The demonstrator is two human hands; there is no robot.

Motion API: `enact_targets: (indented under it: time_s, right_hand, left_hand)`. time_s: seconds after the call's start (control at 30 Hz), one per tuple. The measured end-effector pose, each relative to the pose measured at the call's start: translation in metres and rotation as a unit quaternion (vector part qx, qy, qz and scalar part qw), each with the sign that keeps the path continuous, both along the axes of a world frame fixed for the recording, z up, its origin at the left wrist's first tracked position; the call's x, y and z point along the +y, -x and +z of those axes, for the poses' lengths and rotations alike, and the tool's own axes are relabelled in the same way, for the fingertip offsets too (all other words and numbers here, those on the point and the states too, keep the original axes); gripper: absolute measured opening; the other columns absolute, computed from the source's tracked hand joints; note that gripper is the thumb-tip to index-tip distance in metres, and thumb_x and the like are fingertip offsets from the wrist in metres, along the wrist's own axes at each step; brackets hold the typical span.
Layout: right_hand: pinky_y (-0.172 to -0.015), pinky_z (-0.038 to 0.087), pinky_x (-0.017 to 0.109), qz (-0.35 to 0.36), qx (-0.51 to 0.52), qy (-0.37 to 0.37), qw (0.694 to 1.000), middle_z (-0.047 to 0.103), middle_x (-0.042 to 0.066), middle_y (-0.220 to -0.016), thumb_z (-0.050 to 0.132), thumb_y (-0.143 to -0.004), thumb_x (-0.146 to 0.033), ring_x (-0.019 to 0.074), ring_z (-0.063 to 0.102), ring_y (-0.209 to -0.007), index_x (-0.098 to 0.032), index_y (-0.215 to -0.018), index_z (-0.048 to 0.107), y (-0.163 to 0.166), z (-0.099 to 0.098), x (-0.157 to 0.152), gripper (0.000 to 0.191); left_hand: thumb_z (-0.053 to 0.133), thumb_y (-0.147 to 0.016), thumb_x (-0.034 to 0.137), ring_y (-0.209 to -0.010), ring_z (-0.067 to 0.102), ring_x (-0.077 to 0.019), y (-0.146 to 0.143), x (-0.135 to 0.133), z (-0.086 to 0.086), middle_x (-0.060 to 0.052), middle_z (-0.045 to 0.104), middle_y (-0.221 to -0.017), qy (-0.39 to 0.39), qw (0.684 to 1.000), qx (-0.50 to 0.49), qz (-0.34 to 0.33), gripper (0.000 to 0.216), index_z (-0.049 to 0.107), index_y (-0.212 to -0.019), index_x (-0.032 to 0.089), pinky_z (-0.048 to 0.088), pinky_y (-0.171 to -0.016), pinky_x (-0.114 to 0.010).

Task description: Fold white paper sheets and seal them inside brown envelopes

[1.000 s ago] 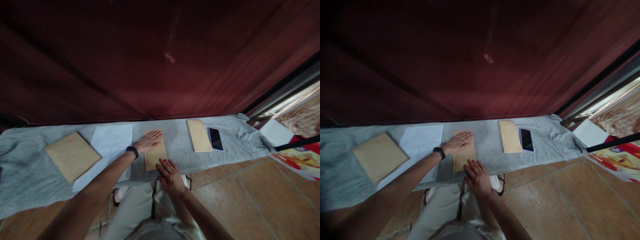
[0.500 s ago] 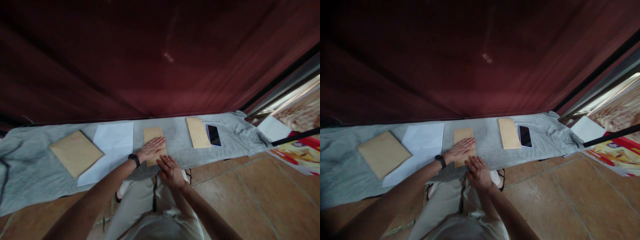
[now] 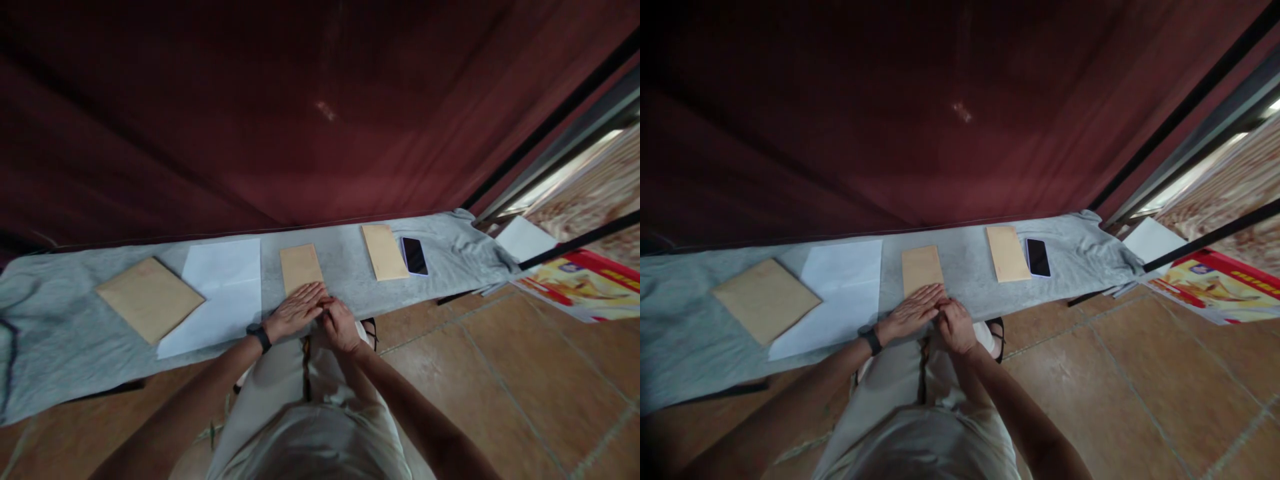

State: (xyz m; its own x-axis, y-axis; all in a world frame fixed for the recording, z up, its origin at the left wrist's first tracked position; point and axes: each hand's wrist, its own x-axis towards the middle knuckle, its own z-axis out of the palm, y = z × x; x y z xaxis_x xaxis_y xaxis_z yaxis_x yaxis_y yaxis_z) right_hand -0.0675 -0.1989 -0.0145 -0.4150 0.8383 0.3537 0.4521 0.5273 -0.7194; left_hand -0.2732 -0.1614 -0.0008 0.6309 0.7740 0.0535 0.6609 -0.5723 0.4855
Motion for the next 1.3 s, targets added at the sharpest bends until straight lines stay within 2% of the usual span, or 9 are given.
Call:
enact_targets:
  time_s: [0.07, 0.17, 0.4, 0.53, 0.7, 0.77, 0.9, 1.07, 1.3]
  right_hand:
    - [-0.113, 0.045, 0.045, -0.016, 0.016, 0.02, 1.0, 0.067, 0.013, -0.122, 0.04, -0.095, -0.019, 0.0229, 0.058, -0.124, -0.02, -0.117, 0.062, -0.001, 0.0, 0.001, 0.031]
    - [-0.113, 0.045, 0.045, -0.033, 0.024, 0.042, 0.998, 0.063, 0.014, -0.125, 0.037, -0.096, -0.018, 0.0233, 0.056, -0.126, -0.018, -0.123, 0.059, -0.002, -0.001, 0.001, 0.035]
    - [-0.114, 0.045, 0.044, -0.064, 0.008, 0.06, 0.996, 0.062, 0.016, -0.132, 0.037, -0.099, -0.019, 0.0234, 0.055, -0.131, -0.014, -0.131, 0.059, -0.001, -0.002, 0.002, 0.039]
    - [-0.121, 0.037, 0.045, -0.022, -0.06, 0.015, 0.998, 0.062, 0.013, -0.14, 0.039, -0.101, -0.02, 0.0224, 0.053, -0.136, -0.017, -0.133, 0.063, 0.009, 0.006, 0.01, 0.04]
    - [-0.127, 0.028, 0.043, 0.06, -0.197, -0.042, 0.978, 0.047, 0.011, -0.158, 0.037, -0.107, -0.031, 0.0206, 0.038, -0.15, -0.015, -0.151, 0.049, 0.035, 0.012, 0.03, 0.048]
    - [-0.128, 0.027, 0.042, 0.05, -0.242, -0.056, 0.967, 0.043, 0.011, -0.161, 0.036, -0.108, -0.035, 0.0204, 0.035, -0.152, -0.014, -0.154, 0.045, 0.042, 0.01, 0.039, 0.051]
    - [-0.127, 0.026, 0.044, 0.004, -0.286, -0.073, 0.955, 0.037, 0.011, -0.164, 0.037, -0.108, -0.036, 0.0223, 0.033, -0.153, -0.016, -0.157, 0.041, 0.044, 0.003, 0.057, 0.053]
    - [-0.125, 0.028, 0.049, -0.07, -0.292, -0.067, 0.951, 0.038, 0.015, -0.163, 0.038, -0.108, -0.038, 0.0276, 0.037, -0.152, -0.011, -0.156, 0.041, 0.042, -0.005, 0.074, 0.056]
    - [-0.123, 0.032, 0.05, -0.125, -0.264, -0.084, 0.953, 0.044, 0.02, -0.158, 0.038, -0.107, -0.039, 0.0303, 0.042, -0.148, -0.006, -0.153, 0.045, 0.047, -0.014, 0.075, 0.057]
  left_hand:
    - [0.036, -0.106, 0.046, -0.156, 0.027, -0.0216, 0.0, -0.014, 0.001, -0.012, 0.035, -0.165, -0.014, 1.0, 0.009, -0.003, 0.06, 0.039, -0.157, 0.015, 0.017, -0.129, -0.041]
    - [0.038, -0.105, 0.05, -0.156, 0.026, -0.0253, 0.0, -0.038, 0.003, -0.016, 0.035, -0.165, -0.044, 0.999, 0.021, 0.006, 0.066, 0.037, -0.158, 0.012, 0.018, -0.129, -0.044]
    - [0.04, -0.104, 0.049, -0.155, 0.03, -0.0283, -0.001, -0.079, -0.003, -0.018, 0.038, -0.163, -0.083, 0.992, 0.052, 0.08, 0.066, 0.038, -0.157, 0.011, 0.02, -0.129, -0.048]
    - [0.042, -0.104, 0.047, -0.152, 0.035, -0.0293, -0.002, -0.082, -0.007, -0.019, 0.042, -0.16, -0.1, 0.99, 0.041, 0.093, 0.062, 0.043, -0.154, 0.01, 0.026, -0.127, -0.049]
    - [0.042, -0.104, 0.046, -0.142, 0.05, -0.0313, -0.003, -0.082, -0.01, -0.023, 0.059, -0.144, -0.149, 0.981, 0.077, 0.095, 0.056, 0.055, -0.141, 0.006, 0.034, -0.123, -0.052]
    - [0.042, -0.104, 0.047, -0.14, 0.052, -0.0317, -0.002, -0.082, -0.011, -0.023, 0.06, -0.143, -0.161, 0.979, 0.088, 0.094, 0.057, 0.056, -0.139, 0.005, 0.035, -0.123, -0.051]
    - [0.042, -0.104, 0.049, -0.147, 0.044, -0.0306, -0.002, -0.082, -0.011, -0.02, 0.05, -0.155, -0.17, 0.977, 0.088, 0.093, 0.06, 0.05, -0.147, 0.009, 0.033, -0.124, -0.05]
    - [0.041, -0.104, 0.049, -0.152, 0.036, -0.0269, -0.003, -0.082, -0.007, -0.015, 0.042, -0.162, -0.163, 0.978, 0.089, 0.091, 0.063, 0.04, -0.155, 0.013, 0.029, -0.127, -0.048]
    - [0.042, -0.104, 0.049, -0.153, 0.035, -0.0275, -0.002, -0.081, -0.008, -0.017, 0.041, -0.162, -0.153, 0.98, 0.096, 0.085, 0.063, 0.04, -0.155, 0.011, 0.028, -0.126, -0.048]
